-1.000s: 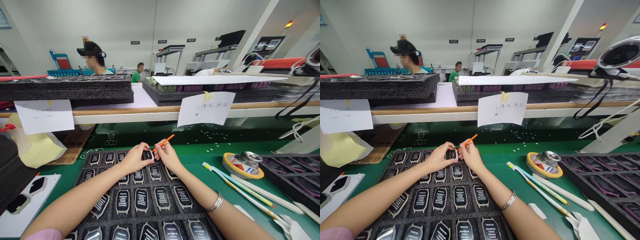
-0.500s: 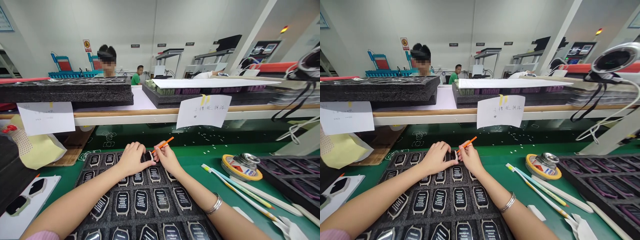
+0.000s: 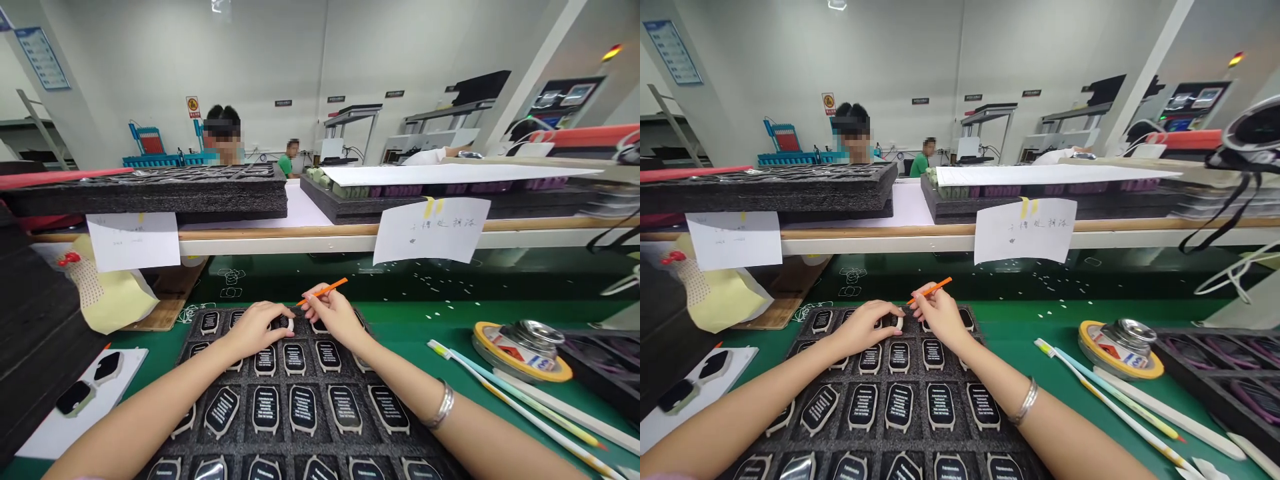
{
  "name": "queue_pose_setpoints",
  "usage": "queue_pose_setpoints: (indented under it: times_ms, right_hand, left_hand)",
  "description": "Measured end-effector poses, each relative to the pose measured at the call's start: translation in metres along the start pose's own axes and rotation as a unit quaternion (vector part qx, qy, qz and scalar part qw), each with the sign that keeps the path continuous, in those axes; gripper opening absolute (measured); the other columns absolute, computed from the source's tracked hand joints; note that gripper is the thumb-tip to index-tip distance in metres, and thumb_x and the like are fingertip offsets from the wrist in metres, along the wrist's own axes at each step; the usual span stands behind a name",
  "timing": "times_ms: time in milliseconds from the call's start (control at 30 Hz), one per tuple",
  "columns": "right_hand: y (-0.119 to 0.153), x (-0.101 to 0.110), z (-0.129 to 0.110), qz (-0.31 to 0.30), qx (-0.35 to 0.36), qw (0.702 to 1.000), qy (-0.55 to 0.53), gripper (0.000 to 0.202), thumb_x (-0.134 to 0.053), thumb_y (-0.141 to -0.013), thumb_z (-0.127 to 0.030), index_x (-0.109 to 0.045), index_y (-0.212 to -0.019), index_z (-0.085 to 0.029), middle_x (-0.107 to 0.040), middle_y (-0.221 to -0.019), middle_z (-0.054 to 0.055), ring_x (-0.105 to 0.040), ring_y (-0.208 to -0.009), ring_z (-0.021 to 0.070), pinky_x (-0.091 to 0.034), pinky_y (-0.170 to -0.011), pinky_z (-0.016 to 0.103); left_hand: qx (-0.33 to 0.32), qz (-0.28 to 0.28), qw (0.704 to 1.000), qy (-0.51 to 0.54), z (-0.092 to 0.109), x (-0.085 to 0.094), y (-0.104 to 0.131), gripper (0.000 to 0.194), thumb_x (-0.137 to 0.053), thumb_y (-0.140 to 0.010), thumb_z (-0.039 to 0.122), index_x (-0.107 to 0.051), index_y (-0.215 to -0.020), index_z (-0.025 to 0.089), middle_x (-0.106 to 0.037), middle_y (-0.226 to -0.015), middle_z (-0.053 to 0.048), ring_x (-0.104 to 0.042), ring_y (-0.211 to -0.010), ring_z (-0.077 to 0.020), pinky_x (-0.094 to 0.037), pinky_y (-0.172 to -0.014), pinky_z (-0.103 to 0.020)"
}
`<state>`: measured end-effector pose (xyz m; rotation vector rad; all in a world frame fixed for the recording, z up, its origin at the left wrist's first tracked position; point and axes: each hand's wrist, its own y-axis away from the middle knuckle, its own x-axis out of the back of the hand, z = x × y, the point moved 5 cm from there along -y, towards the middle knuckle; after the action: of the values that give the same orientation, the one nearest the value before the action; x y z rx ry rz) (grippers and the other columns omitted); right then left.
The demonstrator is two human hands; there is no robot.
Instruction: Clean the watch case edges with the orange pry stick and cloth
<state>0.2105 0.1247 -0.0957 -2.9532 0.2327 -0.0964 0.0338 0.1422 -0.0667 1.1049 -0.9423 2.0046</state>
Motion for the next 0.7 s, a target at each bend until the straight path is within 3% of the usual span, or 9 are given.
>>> queue_pose_setpoints:
  times_ms: [100, 233, 467, 700]
  right_hand:
    - [-0.002, -0.017, 0.008, -0.005, -0.014, 1.0, -0.007, 0.023, -0.059, -0.1, -0.035, -0.063, -0.105, -0.013, -0.065, -0.08, -0.001, -0.061, -0.059, 0.009, -0.054, -0.055, 0.023]
    - [0.001, -0.023, 0.017, 0.002, -0.02, 1.0, -0.004, 0.024, -0.058, -0.101, -0.036, -0.063, -0.106, -0.013, -0.064, -0.08, -0.002, -0.059, -0.057, 0.0082, -0.052, -0.052, 0.022]
    - [0.005, -0.022, 0.017, -0.01, -0.018, 1.0, -0.001, 0.023, -0.058, -0.101, -0.036, -0.063, -0.103, -0.013, -0.062, -0.076, -0.003, -0.058, -0.055, 0.0081, -0.052, -0.052, 0.022]
    - [0.006, -0.023, 0.015, -0.023, -0.011, 1.0, 0.003, 0.022, -0.059, -0.1, -0.035, -0.063, -0.099, -0.013, -0.061, -0.072, -0.004, -0.059, -0.055, 0.0086, -0.053, -0.054, 0.023]
  left_hand:
    - [-0.002, 0.009, 1.0, 0.014, -0.001, -0.002, -0.001, 0.016, -0.069, -0.091, 0.032, -0.066, -0.105, 0.024, -0.074, -0.114, -0.004, -0.068, -0.108, -0.0241, -0.049, -0.098, -0.038]
    - [0.004, 0.009, 1.0, 0.026, 0.0, -0.002, 0.0, 0.016, -0.07, -0.09, 0.031, -0.066, -0.104, 0.025, -0.074, -0.111, -0.004, -0.068, -0.107, -0.0263, -0.05, -0.096, -0.041]
    - [0.073, 0.026, 0.995, 0.062, -0.007, -0.004, 0.002, 0.053, -0.08, -0.081, 0.03, -0.049, -0.122, 0.018, -0.07, -0.12, -0.015, -0.066, -0.118, -0.0287, -0.052, -0.098, -0.04]
    - [0.082, 0.024, 0.996, 0.034, -0.007, -0.004, 0.002, 0.057, -0.08, -0.08, 0.037, -0.049, -0.124, 0.021, -0.067, -0.122, -0.012, -0.063, -0.118, -0.0279, -0.05, -0.1, -0.041]
